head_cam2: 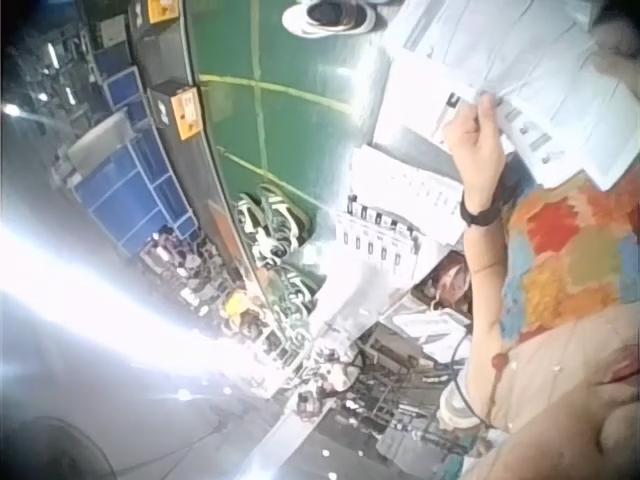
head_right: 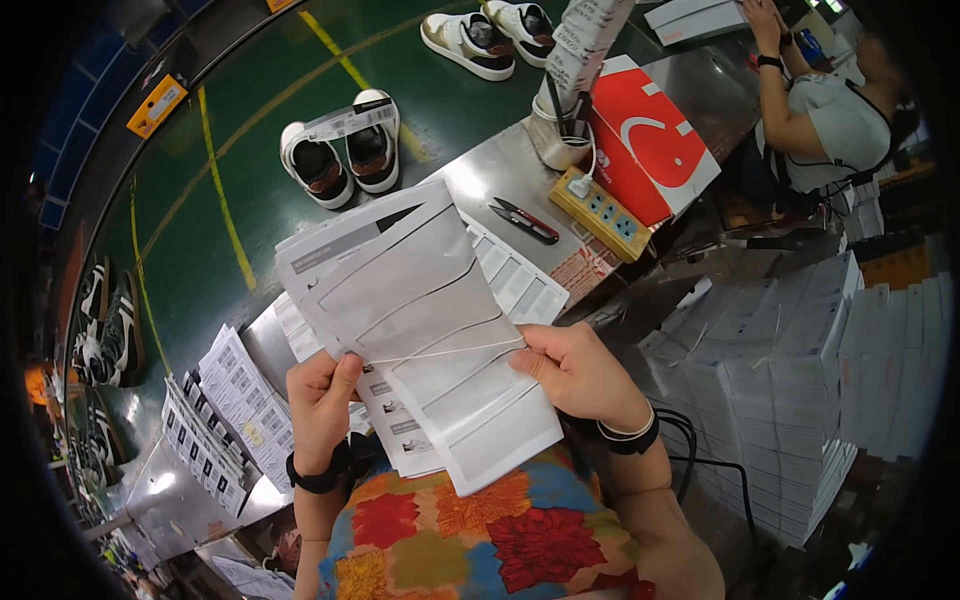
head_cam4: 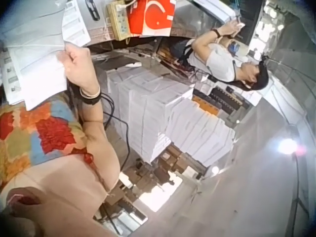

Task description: Inspecting pairs of shoes on a conveyor belt, trimming loose threads with a tool, and organizing product labels.

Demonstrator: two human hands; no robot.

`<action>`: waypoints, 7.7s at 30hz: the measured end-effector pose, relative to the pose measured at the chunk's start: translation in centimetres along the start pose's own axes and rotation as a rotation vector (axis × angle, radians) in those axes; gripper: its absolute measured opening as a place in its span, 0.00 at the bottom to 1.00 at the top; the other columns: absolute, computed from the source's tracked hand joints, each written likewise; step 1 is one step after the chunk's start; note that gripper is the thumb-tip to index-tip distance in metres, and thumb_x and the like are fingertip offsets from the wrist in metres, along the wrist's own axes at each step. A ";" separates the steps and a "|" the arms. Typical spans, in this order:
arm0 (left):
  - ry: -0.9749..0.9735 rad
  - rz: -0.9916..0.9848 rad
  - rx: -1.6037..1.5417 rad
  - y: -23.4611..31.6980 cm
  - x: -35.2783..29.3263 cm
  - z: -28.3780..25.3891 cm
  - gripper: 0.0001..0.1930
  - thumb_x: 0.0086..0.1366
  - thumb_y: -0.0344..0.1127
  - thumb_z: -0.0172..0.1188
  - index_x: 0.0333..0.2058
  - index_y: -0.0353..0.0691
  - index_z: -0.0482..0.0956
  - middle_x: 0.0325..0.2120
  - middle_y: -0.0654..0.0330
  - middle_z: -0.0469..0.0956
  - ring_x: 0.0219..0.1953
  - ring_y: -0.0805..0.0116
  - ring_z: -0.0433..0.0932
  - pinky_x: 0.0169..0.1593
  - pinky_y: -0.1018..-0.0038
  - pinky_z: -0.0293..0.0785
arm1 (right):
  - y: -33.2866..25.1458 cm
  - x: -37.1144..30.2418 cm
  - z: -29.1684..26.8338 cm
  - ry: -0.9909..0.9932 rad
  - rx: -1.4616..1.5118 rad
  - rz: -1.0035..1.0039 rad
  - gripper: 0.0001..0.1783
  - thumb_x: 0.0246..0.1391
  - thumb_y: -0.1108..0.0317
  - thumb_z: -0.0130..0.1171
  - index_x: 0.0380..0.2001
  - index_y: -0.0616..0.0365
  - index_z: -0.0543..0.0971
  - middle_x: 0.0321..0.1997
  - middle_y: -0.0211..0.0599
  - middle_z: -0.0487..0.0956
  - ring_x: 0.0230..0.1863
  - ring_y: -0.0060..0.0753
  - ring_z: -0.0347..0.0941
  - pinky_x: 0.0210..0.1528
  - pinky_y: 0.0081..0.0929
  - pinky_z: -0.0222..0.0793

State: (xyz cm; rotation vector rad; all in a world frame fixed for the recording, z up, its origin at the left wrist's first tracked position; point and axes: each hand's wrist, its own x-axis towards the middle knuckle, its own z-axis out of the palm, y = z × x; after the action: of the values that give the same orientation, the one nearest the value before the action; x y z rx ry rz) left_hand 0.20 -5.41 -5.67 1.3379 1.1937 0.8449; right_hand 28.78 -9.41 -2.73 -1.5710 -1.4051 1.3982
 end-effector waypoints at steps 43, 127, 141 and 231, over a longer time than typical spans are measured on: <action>1.184 -1.011 0.943 -30.3 -41.5 -15.3 0.25 0.53 0.30 0.57 0.53 0.38 0.72 0.51 0.41 0.70 0.52 0.39 0.72 0.52 0.49 0.72 | 20.1 0.7 -16.2 0.908 -0.399 0.075 0.19 0.53 0.61 0.58 0.40 0.68 0.76 0.35 0.42 0.81 0.35 0.38 0.78 0.36 0.36 0.72; -0.521 -0.704 -0.902 -0.9 1.7 -1.6 0.19 0.61 0.29 0.55 0.49 0.27 0.70 0.39 0.50 0.81 0.36 0.66 0.83 0.40 0.75 0.80 | -1.6 7.4 6.7 -0.236 -0.029 -0.742 0.16 0.43 0.73 0.67 0.39 0.54 0.85 0.35 0.37 0.80 0.31 0.34 0.76 0.34 0.25 0.70; -0.188 -0.458 -0.409 2.7 -1.4 -1.8 0.24 0.56 0.36 0.63 0.44 0.19 0.75 0.36 0.46 0.81 0.38 0.62 0.82 0.46 0.71 0.77 | -2.5 6.7 8.0 -0.186 0.066 -0.428 0.09 0.54 0.70 0.64 0.37 0.62 0.84 0.23 0.36 0.74 0.19 0.29 0.69 0.22 0.25 0.62; -0.483 0.255 0.303 -0.2 7.4 10.2 0.27 0.50 0.26 0.68 0.50 0.38 0.71 0.36 0.52 0.80 0.33 0.61 0.81 0.38 0.72 0.77 | 3.7 3.3 -1.0 -0.016 0.075 -0.053 0.19 0.59 0.67 0.56 0.51 0.67 0.74 0.48 0.39 0.74 0.48 0.30 0.73 0.52 0.26 0.68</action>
State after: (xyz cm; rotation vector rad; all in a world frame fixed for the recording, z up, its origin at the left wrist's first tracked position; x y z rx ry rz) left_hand 11.64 -1.01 -8.46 1.8447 0.7984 0.4784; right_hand 30.46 -7.07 -6.83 -1.4677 -1.3776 1.4188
